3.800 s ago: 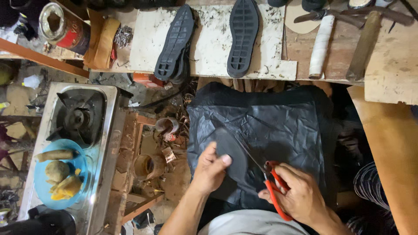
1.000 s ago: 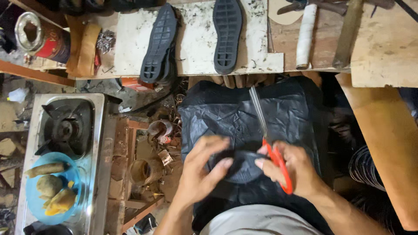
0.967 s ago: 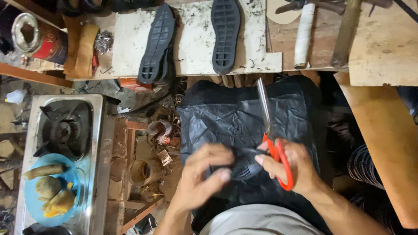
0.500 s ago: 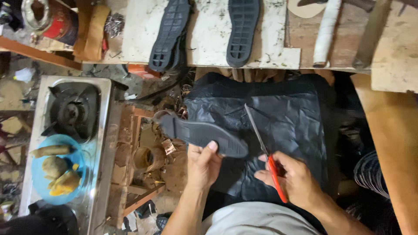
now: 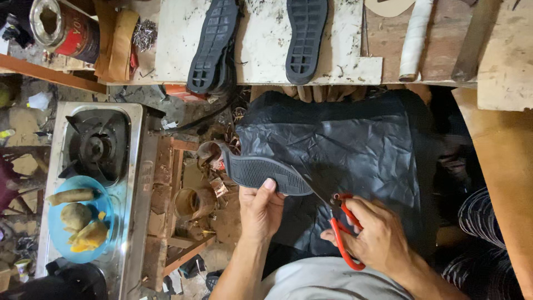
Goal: The person trims the edges of black rubber shoe soles with red-handled shears, rotating each sole to cut along its contour, then places the trimmed sole on the workbench and picks up the next one to continue trimming.
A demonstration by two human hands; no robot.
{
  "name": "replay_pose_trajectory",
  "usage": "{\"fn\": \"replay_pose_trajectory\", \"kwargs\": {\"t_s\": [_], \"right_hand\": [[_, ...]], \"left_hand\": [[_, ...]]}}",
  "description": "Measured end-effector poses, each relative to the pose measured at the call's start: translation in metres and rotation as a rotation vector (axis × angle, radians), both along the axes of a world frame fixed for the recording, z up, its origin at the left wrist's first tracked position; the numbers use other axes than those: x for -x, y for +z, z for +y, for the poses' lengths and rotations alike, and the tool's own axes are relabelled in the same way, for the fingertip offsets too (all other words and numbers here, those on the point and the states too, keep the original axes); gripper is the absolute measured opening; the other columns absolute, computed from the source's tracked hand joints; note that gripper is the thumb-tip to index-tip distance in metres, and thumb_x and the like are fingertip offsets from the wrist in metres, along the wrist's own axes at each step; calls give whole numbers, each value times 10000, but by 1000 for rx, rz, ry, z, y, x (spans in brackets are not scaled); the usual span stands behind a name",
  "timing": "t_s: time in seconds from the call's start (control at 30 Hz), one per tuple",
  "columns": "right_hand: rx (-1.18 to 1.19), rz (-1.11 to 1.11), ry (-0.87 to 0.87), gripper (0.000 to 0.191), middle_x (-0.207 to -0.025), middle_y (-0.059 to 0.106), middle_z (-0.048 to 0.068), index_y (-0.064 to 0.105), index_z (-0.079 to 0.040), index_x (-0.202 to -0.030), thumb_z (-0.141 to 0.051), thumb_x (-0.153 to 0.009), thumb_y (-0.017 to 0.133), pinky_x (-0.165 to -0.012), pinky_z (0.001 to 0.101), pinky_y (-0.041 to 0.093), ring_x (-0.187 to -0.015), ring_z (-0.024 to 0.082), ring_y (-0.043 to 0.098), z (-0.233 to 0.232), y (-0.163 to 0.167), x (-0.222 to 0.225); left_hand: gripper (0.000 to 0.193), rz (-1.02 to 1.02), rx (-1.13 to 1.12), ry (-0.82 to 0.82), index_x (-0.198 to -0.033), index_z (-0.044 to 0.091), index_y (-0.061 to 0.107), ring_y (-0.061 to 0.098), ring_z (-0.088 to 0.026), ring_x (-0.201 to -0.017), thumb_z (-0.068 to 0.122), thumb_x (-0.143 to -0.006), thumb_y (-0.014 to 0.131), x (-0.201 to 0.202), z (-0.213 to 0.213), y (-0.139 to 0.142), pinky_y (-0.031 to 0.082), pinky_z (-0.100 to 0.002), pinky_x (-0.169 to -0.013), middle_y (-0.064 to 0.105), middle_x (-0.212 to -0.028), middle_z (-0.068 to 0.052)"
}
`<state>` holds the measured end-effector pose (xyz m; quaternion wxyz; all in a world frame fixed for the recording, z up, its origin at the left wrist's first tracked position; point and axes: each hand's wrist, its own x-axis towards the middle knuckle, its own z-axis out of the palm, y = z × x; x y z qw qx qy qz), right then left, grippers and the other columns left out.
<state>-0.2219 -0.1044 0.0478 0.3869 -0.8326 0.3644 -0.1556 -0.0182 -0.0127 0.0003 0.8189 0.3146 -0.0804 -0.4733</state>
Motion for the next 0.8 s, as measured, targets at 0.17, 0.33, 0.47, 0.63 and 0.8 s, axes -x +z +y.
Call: {"fn": "replay_pose_trajectory", "kwargs": {"t_s": [0.17, 0.33, 0.47, 0.63, 0.8], "right_hand": [[90, -91, 97, 621, -773, 711, 77, 692, -5, -1003, -436, -611, 908, -558, 349, 532, -614, 223, 673, -3, -1, 12], [17, 3, 121, 582, -644, 702, 66, 723, -32, -937, -423, -567, 945, -532, 356, 542, -550, 226, 686, -3, -7, 21], [-134, -37, 95, 493, -662, 726, 56, 721, -22, -910, -333, -594, 938, -482, 319, 548, -534, 179, 690, -3, -9, 29], [-221, -44, 37, 448, -721, 718, 68, 695, -17, -893, -303, -631, 919, -503, 315, 569, -614, 176, 738, -2, -12, 29], [114, -74, 140, 643, -804, 697, 71, 687, -19, -1021, -436, -604, 941, -599, 350, 514, -651, 244, 651, 0, -14, 26]], "left_hand": [[375, -18, -38, -14, -1324, 21, 542, 695, -257, -1087, -37, -962, 620, -10, 8, -8, 577, -427, -936, 689, -1212, -128], [364, -41, -33, -65, -1317, -7, 550, 691, -283, -1106, -51, -969, 646, -17, 14, -16, 574, -470, -972, 681, -1216, -152], [377, -53, -55, -70, -1307, -4, 557, 690, -278, -1113, -43, -946, 656, -19, 15, -17, 567, -460, -980, 685, -1224, -149], [383, -28, -66, -47, -1269, 22, 567, 703, -266, -1076, -18, -902, 671, -21, 16, -17, 581, -447, -948, 702, -1181, -130], [359, -42, -65, -43, -1289, -1, 578, 697, -250, -1047, -40, -946, 678, -18, 15, -22, 566, -405, -907, 700, -1185, -127]]}}
